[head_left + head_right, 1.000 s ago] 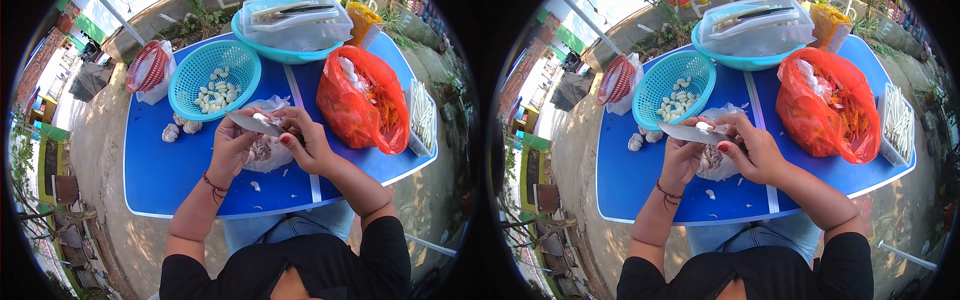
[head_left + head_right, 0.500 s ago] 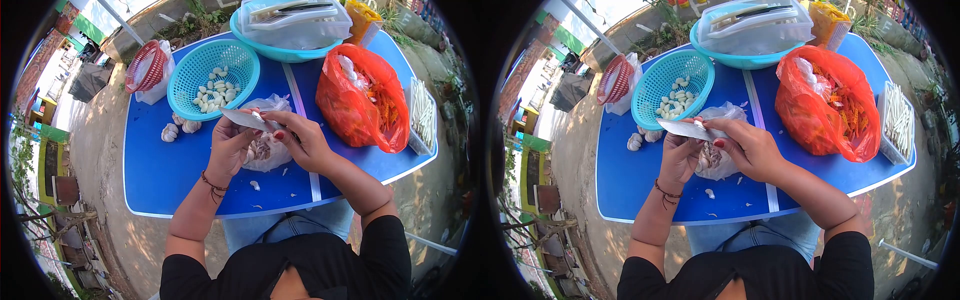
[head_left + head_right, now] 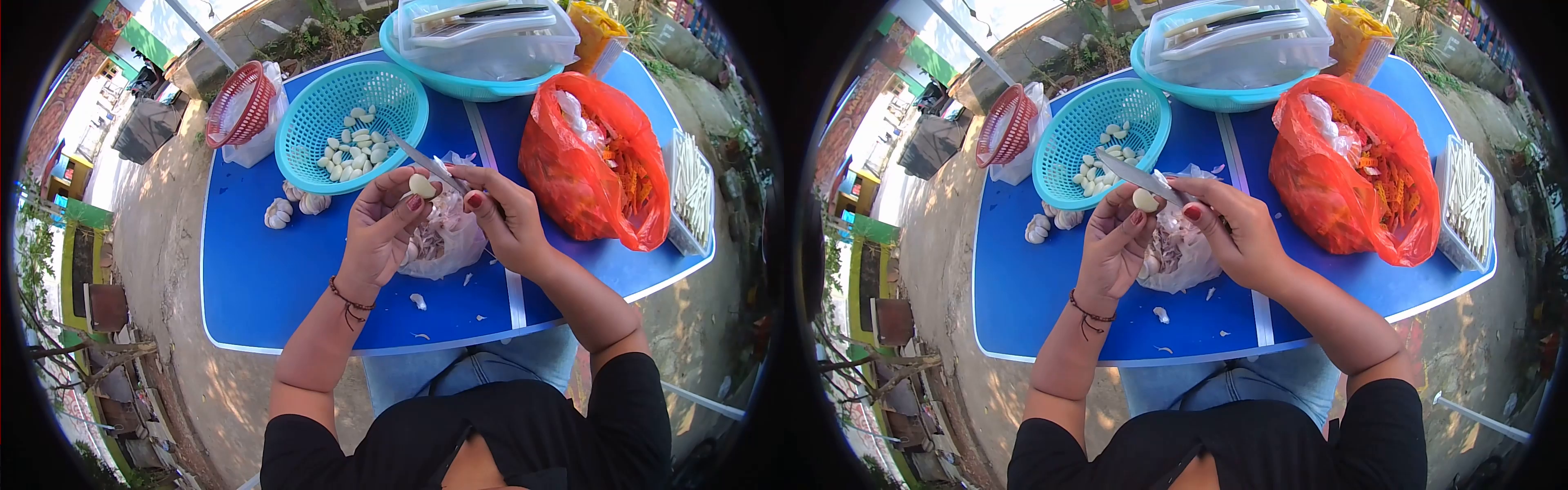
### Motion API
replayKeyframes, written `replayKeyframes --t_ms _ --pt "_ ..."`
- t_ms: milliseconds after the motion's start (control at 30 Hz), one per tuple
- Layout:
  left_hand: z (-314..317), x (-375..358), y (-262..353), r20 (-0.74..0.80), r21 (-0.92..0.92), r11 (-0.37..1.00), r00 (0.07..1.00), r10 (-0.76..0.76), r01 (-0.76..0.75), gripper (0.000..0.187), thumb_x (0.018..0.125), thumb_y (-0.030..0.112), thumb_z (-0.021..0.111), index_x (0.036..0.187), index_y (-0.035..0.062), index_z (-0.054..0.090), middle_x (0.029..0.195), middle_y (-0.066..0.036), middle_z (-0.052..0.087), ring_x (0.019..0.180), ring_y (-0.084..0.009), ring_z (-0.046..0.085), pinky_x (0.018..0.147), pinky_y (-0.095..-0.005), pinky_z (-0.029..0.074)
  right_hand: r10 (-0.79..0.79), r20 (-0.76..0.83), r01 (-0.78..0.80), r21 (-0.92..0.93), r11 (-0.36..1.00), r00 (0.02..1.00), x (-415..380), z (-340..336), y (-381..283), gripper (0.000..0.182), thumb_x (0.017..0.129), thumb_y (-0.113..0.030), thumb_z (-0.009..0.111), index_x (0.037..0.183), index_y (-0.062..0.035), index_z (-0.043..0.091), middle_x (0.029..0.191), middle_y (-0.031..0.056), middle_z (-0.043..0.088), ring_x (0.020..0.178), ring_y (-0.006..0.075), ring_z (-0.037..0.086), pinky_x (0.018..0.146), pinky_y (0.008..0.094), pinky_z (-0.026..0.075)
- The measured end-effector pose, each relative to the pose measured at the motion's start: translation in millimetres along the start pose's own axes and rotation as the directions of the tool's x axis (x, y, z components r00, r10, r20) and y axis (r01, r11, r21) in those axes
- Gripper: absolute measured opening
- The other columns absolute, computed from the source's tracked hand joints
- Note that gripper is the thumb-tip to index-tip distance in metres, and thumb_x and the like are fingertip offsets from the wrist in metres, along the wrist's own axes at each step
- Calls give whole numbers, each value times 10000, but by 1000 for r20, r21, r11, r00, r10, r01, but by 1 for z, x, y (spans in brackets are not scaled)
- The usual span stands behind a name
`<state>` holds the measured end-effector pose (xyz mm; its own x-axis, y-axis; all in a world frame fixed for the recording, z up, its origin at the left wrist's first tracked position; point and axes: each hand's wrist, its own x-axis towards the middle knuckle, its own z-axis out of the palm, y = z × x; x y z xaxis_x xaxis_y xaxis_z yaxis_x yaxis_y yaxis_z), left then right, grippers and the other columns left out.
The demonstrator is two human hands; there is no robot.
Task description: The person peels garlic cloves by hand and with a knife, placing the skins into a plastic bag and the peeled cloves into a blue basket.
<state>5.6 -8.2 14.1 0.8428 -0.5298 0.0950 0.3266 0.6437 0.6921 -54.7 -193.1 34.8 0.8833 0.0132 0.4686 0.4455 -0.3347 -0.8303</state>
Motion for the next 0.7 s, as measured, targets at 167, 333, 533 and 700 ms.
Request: replayKeyframes --t_ms 167,333,533,700 --pt "2 0 1 -20 -14 1000 1000 -22 22 285 892 -19 591 1173 4 546 1146 -141 617 1103 -261 611 893 -281 558 -7 -7 6 -39 999 1000 -2 1 2 251 944 -129 547 1156 2 583 953 160 647 804 222 650 711 307 503" --pt "-4 0 -2 8 65 998 1000 9 -9 285 898 14 602 1176 0 538 1121 -139 625 1029 -235 643 846 -295 566 42 -40 -42 0 999 998 -5 4 2 239 912 -108 583 1131 -13 589 881 152 624 773 244 652 675 307 503" --pt "-6 0 -5 15 139 990 999 30 -31 285 899 32 612 1171 -8 537 1116 -133 626 976 -213 656 810 -308 560 -148 -28 144 -112 983 989 -2 8 4 362 869 -24 586 1227 -78 582 894 121 617 731 249 652 626 309 514" --pt "-4 0 -4 -15 152 988 999 35 -32 290 896 41 621 1169 -10 539 1108 -128 628 960 -199 656 801 -304 551 -123 25 125 -224 967 992 -5 6 8 443 819 28 592 1245 -91 561 977 115 622 763 272 660 642 343 530"
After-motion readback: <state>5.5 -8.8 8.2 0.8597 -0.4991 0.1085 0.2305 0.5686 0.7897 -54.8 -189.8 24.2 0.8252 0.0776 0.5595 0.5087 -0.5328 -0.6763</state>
